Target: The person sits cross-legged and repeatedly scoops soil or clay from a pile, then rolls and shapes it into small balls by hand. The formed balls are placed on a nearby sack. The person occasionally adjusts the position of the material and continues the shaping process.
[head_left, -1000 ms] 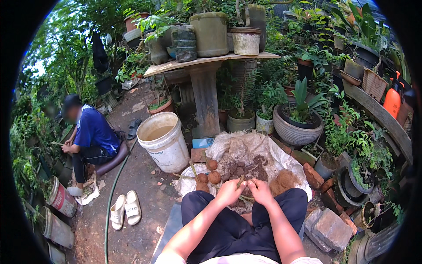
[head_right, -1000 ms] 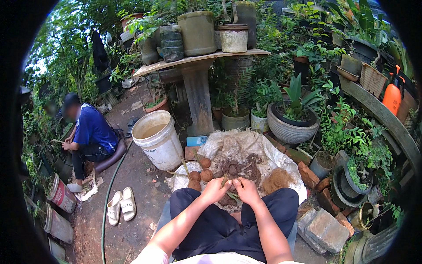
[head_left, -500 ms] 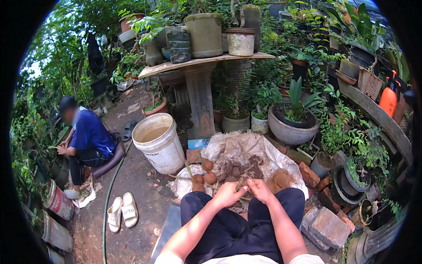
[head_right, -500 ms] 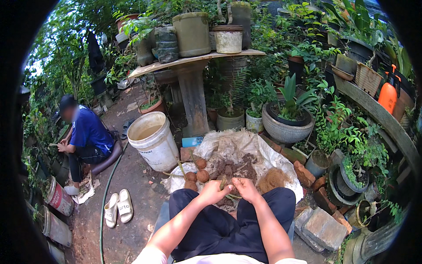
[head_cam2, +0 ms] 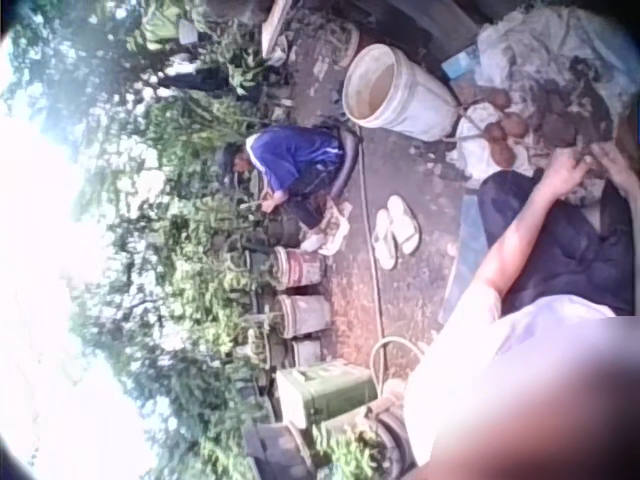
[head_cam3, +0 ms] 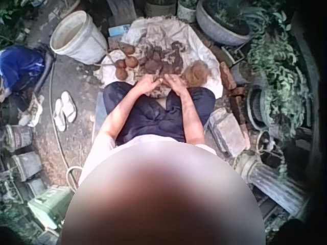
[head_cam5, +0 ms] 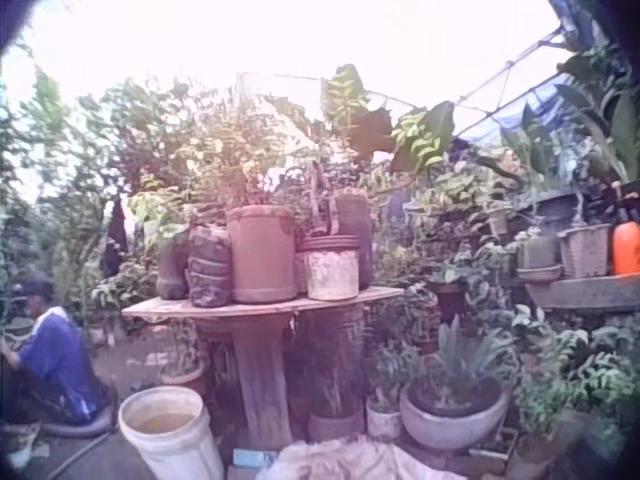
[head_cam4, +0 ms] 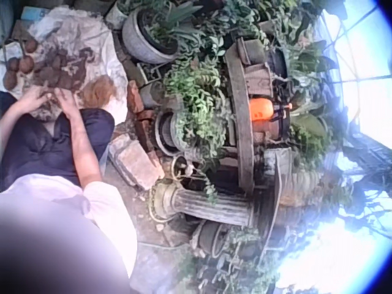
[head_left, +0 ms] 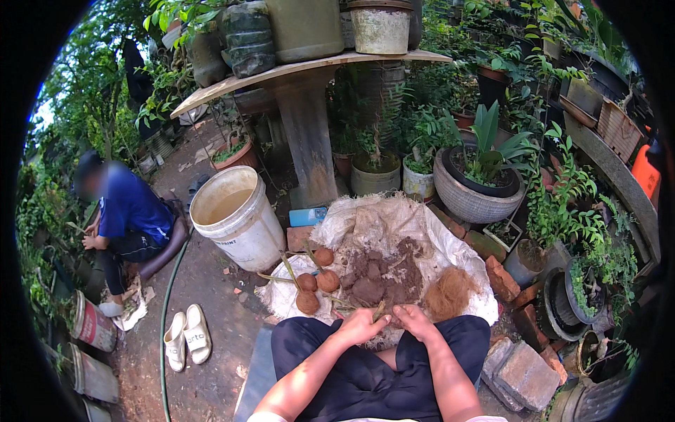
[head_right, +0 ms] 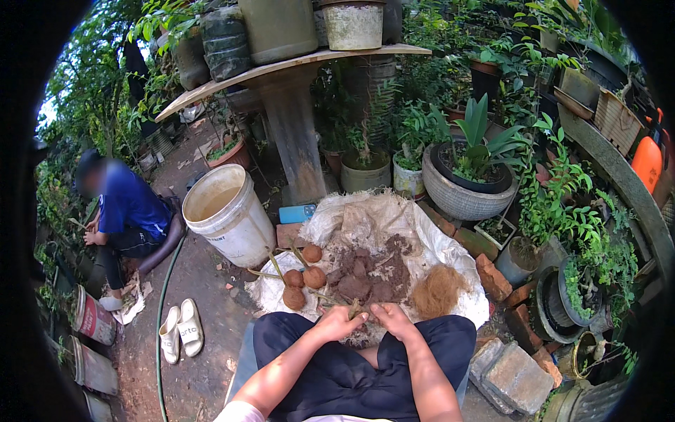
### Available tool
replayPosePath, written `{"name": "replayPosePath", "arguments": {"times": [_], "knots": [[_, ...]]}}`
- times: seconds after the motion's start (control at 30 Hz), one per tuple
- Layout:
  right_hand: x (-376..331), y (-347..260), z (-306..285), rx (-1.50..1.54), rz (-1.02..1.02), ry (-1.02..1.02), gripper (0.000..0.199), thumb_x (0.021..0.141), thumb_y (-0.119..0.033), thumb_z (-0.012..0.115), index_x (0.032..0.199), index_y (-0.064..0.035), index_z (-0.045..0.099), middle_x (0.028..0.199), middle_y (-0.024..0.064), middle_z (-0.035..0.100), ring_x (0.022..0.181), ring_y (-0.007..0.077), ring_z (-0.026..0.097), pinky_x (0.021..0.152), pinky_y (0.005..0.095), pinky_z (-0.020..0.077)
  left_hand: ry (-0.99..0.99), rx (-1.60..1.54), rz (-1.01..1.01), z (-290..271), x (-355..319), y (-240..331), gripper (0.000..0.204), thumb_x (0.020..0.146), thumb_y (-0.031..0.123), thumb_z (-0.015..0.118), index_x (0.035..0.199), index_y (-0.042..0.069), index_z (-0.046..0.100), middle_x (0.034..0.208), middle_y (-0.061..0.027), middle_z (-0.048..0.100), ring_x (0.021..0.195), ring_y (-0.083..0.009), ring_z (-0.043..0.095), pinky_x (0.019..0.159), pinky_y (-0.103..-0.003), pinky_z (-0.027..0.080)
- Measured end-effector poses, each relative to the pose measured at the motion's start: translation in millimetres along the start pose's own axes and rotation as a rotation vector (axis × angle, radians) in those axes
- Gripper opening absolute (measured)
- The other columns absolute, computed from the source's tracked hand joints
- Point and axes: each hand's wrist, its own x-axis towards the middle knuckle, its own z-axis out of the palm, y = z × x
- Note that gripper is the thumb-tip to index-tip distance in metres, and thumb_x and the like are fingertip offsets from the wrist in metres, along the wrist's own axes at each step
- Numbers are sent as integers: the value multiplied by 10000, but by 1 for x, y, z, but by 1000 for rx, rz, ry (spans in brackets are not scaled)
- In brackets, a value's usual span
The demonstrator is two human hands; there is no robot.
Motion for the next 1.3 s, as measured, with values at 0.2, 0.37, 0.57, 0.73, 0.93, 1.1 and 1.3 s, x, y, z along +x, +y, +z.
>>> {"name": "replayPosePath", "arguments": {"times": [0.2, 0.37, 0.57, 0.73, 0.93, 1.1, 1.3], "knots": [[4, -5, -12, -135, 93, 38, 350, 1018, -330, 597, 839, -32, 637, 736, -41, 556, 671, 52, 462, 606, 256, 395, 18, -53, -61, 5, 20, -20, 455, 980, 479, 556, 943, 48, 698, 749, -100, 723, 737, -294, 713, 704, -415, 528], [11, -8, -18, -89, 34, 89, 340, 1016, -320, 603, 823, -42, 631, 715, -44, 556, 653, 47, 477, 586, 249, 396, 49, -162, -48, 15, 38, -31, 424, 994, 409, 561, 845, 26, 665, 716, -81, 681, 677, -208, 657, 664, -357, 497], [21, 7, -26, -54, 7, 211, 322, 1032, -332, 571, 823, -87, 588, 670, -42, 524, 591, 54, 484, 535, 227, 395, 125, -335, -94, 16, 44, -43, 382, 989, 347, 595, 846, -1, 664, 696, -65, 668, 661, -165, 646, 642, -334, 497], [13, 8, -43, 211, -106, 524, 362, 1030, -351, 574, 784, -88, 549, 678, -13, 553, 544, 65, 499, 516, 234, 432, 358, -848, -222, -9, 38, -58, 378, 1003, 326, 613, 906, -37, 658, 791, -66, 666, 682, -119, 630, 615, -264, 514], [13, 0, -34, 83, -114, 451, 185, 1014, -237, 609, 988, -57, 573, 680, -24, 546, 536, 56, 484, 500, 221, 416, 435, -828, -331, -14, 41, -59, 450, 1007, 392, 593, 916, -43, 663, 772, -74, 662, 652, -122, 623, 602, -270, 514], [22, 2, -22, 99, -110, 439, 206, 1011, -181, 609, 1147, -27, 592, 713, -31, 561, 552, 46, 483, 514, 213, 406, 332, -644, -381, -11, 43, -60, 473, 1005, 438, 575, 918, -17, 668, 727, -52, 646, 600, -114, 600, 572, -267, 480], [32, 13, -21, -71, -2, 385, 313, 1031, -282, 581, 837, -37, 576, 621, -23, 525, 532, 50, 475, 493, 242, 386, 205, -482, -416, -4, 47, -57, 456, 1004, 457, 557, 966, 12, 650, 767, -39, 658, 593, -104, 595, 553, -267, 453]]}}
